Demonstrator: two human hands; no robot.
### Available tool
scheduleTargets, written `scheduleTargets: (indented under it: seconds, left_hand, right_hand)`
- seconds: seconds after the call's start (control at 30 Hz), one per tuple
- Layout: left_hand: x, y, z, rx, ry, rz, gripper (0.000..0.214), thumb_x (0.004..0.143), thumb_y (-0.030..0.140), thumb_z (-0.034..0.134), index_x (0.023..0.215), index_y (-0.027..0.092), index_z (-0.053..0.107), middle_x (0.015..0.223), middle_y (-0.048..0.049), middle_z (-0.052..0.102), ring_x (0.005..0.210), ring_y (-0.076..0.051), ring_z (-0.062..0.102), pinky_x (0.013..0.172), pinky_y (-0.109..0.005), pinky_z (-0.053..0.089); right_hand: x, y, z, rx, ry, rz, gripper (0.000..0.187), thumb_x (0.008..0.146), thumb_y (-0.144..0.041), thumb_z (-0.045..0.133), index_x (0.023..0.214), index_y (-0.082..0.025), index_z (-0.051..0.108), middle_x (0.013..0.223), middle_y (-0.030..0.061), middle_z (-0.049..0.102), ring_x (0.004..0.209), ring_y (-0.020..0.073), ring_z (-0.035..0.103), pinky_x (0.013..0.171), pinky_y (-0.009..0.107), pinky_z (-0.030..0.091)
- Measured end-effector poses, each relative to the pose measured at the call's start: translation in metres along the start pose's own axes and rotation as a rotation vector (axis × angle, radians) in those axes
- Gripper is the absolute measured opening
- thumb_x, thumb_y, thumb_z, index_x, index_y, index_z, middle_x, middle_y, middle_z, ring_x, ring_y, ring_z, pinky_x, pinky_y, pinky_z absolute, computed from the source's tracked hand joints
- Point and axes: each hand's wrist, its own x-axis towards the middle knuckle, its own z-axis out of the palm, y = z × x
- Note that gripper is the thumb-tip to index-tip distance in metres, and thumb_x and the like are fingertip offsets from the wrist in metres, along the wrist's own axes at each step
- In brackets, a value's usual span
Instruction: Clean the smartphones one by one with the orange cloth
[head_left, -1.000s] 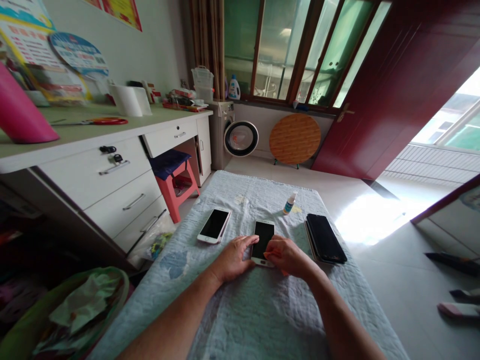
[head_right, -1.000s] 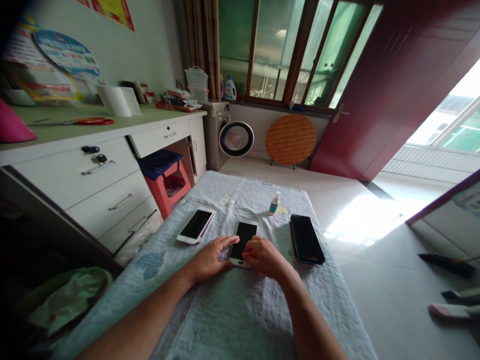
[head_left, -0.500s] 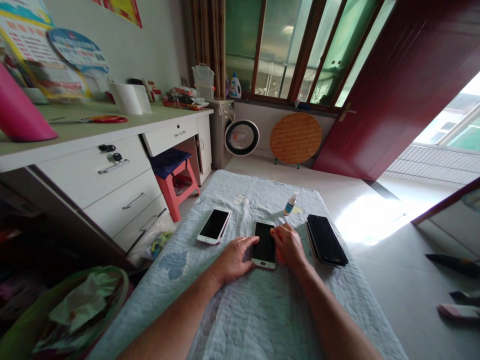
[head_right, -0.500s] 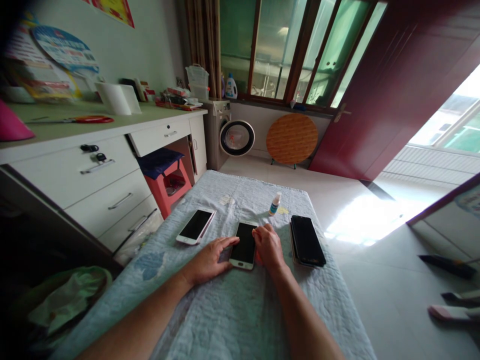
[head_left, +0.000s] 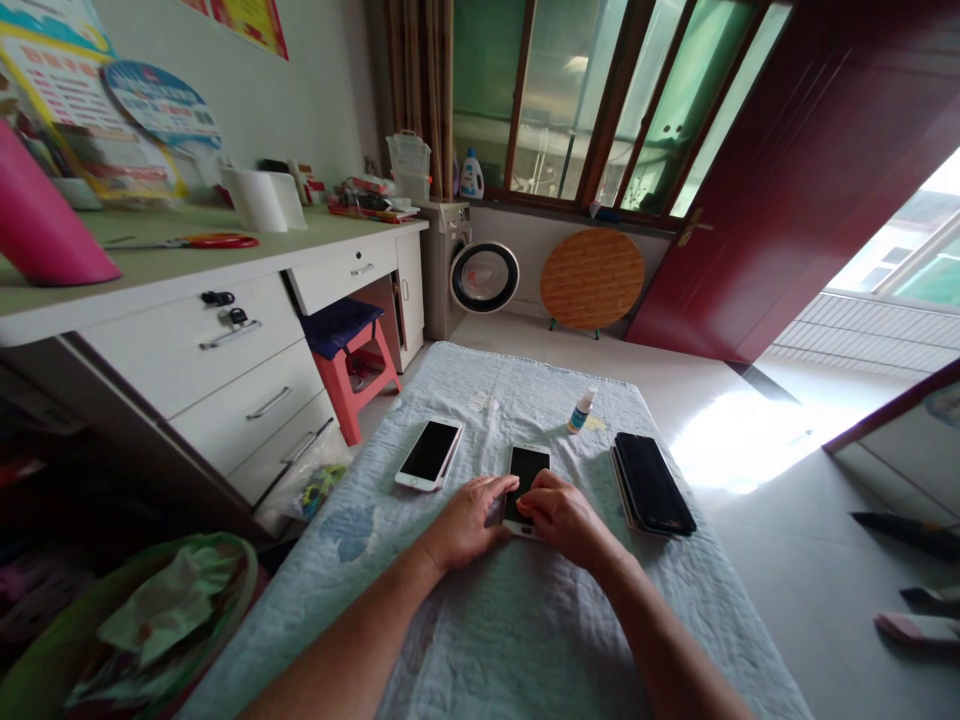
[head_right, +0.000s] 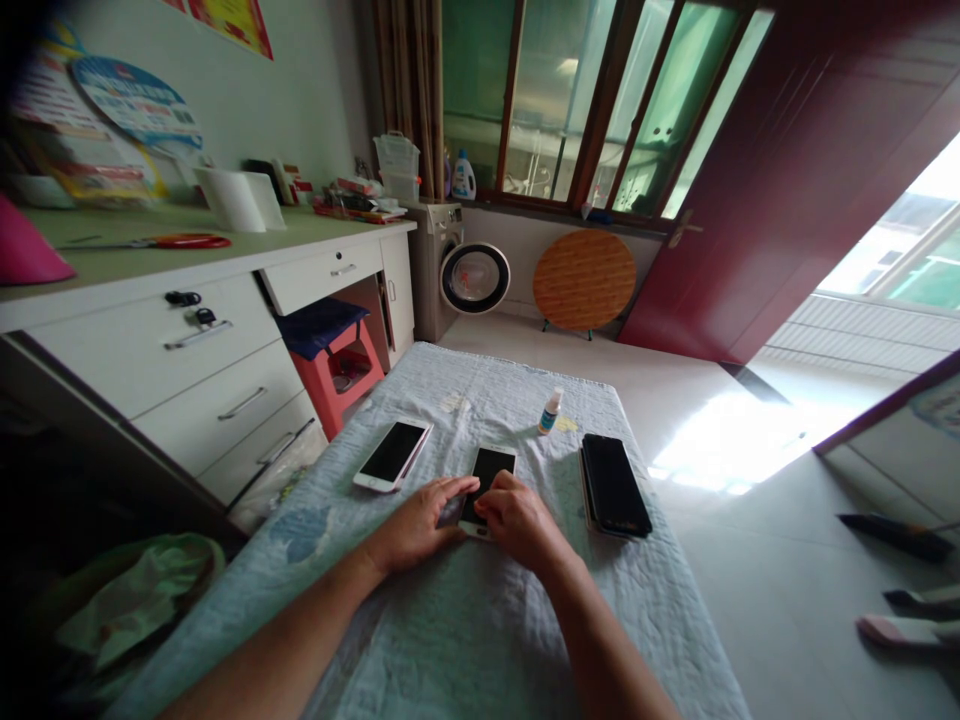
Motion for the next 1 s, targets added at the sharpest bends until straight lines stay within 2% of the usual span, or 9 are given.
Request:
scheduleTargets:
  seconds: [0.23, 0.47, 0.77, 0.87, 1.0]
  left_hand:
    - [0.0, -0.001, 0.001, -0.004, 0.018, 0.018, 0.065, 0.07, 0.01, 0.067, 0.133, 0.019, 0.053, 0.133, -0.0074, 0.059, 0.125, -0.023, 0.051, 0.112, -0.036, 0.035]
    - [0.0, -0.001, 0.001, 0.008, 0.016, -0.003, 0.066, 0.07, 0.011, 0.068, 0.134, 0.021, 0.053, 0.136, -0.0079, 0.057, 0.127, -0.025, 0.05, 0.112, -0.039, 0.035]
    - [0.0, -0.002, 0.002, 0.005, 0.018, 0.005, 0.062, 0.075, 0.016, 0.069, 0.134, 0.022, 0.052, 0.139, -0.0082, 0.055, 0.13, -0.026, 0.048, 0.113, -0.042, 0.035]
    - [-0.001, -0.003, 0.002, 0.009, 0.036, 0.029, 0.064, 0.074, 0.014, 0.068, 0.135, 0.023, 0.052, 0.144, -0.0072, 0.05, 0.134, -0.025, 0.044, 0.115, -0.042, 0.033]
    - [0.0, -0.003, 0.001, 0.025, 0.025, 0.033, 0.063, 0.071, 0.009, 0.065, 0.132, 0.023, 0.055, 0.137, -0.0058, 0.057, 0.129, -0.024, 0.049, 0.113, -0.041, 0.035]
  right_hand:
    - [0.001, 0.021, -0.001, -0.078, 0.157, 0.137, 0.025, 0.093, -0.023, 0.052, 0.076, -0.018, 0.07, 0.078, 0.0017, 0.052, 0.071, 0.0124, 0.053, 0.065, 0.024, 0.039]
    - [0.006, 0.007, 0.007, -0.087, 0.116, 0.104, 0.022, 0.091, -0.014, 0.051, 0.079, -0.018, 0.07, 0.082, 0.0021, 0.054, 0.074, 0.0117, 0.053, 0.068, 0.022, 0.04]
    - [0.004, -0.005, 0.012, -0.008, 0.02, -0.028, 0.021, 0.089, -0.01, 0.052, 0.078, -0.018, 0.068, 0.086, 0.003, 0.056, 0.077, 0.0118, 0.055, 0.07, 0.022, 0.041]
    - [0.004, -0.005, 0.008, -0.017, 0.036, 0.0, 0.022, 0.091, -0.015, 0.052, 0.078, -0.018, 0.07, 0.083, 0.0031, 0.055, 0.075, 0.0121, 0.055, 0.069, 0.022, 0.042]
    - [0.008, 0.009, 0.005, -0.053, 0.141, 0.084, 0.026, 0.094, -0.022, 0.049, 0.078, -0.019, 0.069, 0.081, 0.0029, 0.055, 0.074, 0.0128, 0.054, 0.068, 0.023, 0.042]
